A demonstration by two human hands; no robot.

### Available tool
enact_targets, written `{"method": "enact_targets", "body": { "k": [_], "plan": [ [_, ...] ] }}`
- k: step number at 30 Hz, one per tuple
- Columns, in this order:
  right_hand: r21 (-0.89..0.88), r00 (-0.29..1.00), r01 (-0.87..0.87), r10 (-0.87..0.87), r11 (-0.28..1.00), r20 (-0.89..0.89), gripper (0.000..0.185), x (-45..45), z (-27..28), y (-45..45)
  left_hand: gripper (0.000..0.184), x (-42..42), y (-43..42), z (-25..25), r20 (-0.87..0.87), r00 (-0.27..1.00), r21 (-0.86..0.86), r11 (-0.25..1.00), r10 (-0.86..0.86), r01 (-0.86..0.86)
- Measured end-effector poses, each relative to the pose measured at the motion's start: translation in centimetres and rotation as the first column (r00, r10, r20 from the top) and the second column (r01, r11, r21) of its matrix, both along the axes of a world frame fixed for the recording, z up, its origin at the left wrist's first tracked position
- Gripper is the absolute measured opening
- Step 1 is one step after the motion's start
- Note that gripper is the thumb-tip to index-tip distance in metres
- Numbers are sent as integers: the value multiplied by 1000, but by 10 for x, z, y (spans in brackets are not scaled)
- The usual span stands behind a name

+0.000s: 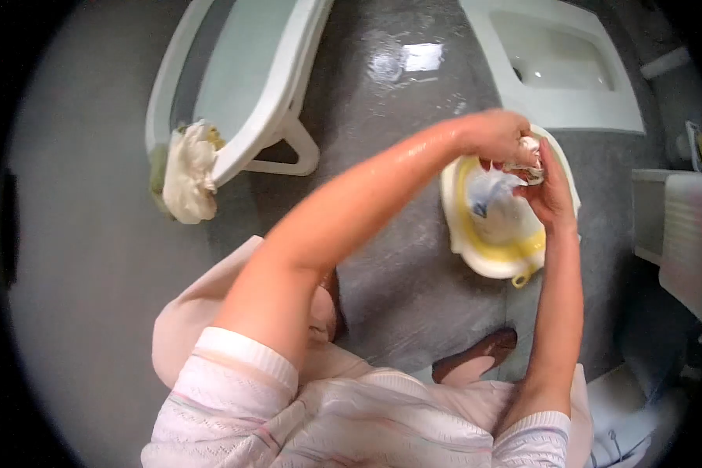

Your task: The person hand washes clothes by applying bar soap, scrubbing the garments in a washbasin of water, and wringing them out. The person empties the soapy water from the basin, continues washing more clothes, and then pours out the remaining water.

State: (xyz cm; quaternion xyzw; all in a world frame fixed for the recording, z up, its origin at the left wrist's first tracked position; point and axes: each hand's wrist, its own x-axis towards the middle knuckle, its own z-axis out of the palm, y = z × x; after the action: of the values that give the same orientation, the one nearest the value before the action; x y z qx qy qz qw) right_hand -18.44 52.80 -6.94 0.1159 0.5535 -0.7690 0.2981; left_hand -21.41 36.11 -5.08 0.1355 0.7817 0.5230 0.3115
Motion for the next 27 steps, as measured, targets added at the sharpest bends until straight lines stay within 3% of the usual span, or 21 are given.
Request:
{"method": "enact_targets", "body": {
  "k": [2,3,5,7,9,12,14,15,17,19,22,23,24,26,27],
  "plan": [
    [-158,989,-142,148,977,24,26,-8,-19,0,27,-13,-28,16,-43,999,-104,995,-8,4],
    [-110,985,-169,170,979,0,23,-5,-17,-10,23,-19,-41,27,-14,1000,-176,984,19,-21],
    [-15,975,-217,216,976,-45,17,4,-10,-35,25,-22,-81,47,-84,996,-125,992,7,-18],
    [0,943,-332,332,943,-4,13,16,-5,-55,26,1,-120,90,-117,991,-172,981,72,-91],
    [-12,875,-485,485,875,17,15,28,2,-75,25,24,-159,125,-70,997,-225,973,42,-57],
    [27,720,-694,691,720,62,18,41,12,-91,26,80,-222,163,73,981,-71,982,180,-175],
    [110,704,-710,707,696,65,18,39,10,-93,33,121,-275,170,0,979,-59,977,205,-204],
    [152,697,-715,714,683,70,18,37,7,-91,32,141,-299,175,53,974,-22,975,220,-219],
    [202,734,-675,673,710,87,19,27,8,-86,28,178,-339,180,-36,934,-9,934,356,-356],
    [279,758,-641,648,715,83,20,16,2,-77,24,201,-371,183,100,829,-65,835,550,-546],
    [449,762,-592,647,669,40,24,-10,-13,-49,26,196,-389,162,-31,679,-532,563,733,-632],
    [525,773,-551,634,649,28,25,-18,-19,-40,36,195,-392,151,-130,743,-706,465,656,-534],
    [616,796,-492,605,615,31,26,-26,-24,-21,42,204,-410,130,-154,721,-710,432,676,-556],
    [790,783,-451,609,416,126,30,-38,-31,18,57,206,-417,107,-138,698,-749,387,703,-538],
    [899,768,-324,637,296,68,35,-34,-42,46,59,203,-414,104,-119,672,-736,390,731,-554]
  ]
}}
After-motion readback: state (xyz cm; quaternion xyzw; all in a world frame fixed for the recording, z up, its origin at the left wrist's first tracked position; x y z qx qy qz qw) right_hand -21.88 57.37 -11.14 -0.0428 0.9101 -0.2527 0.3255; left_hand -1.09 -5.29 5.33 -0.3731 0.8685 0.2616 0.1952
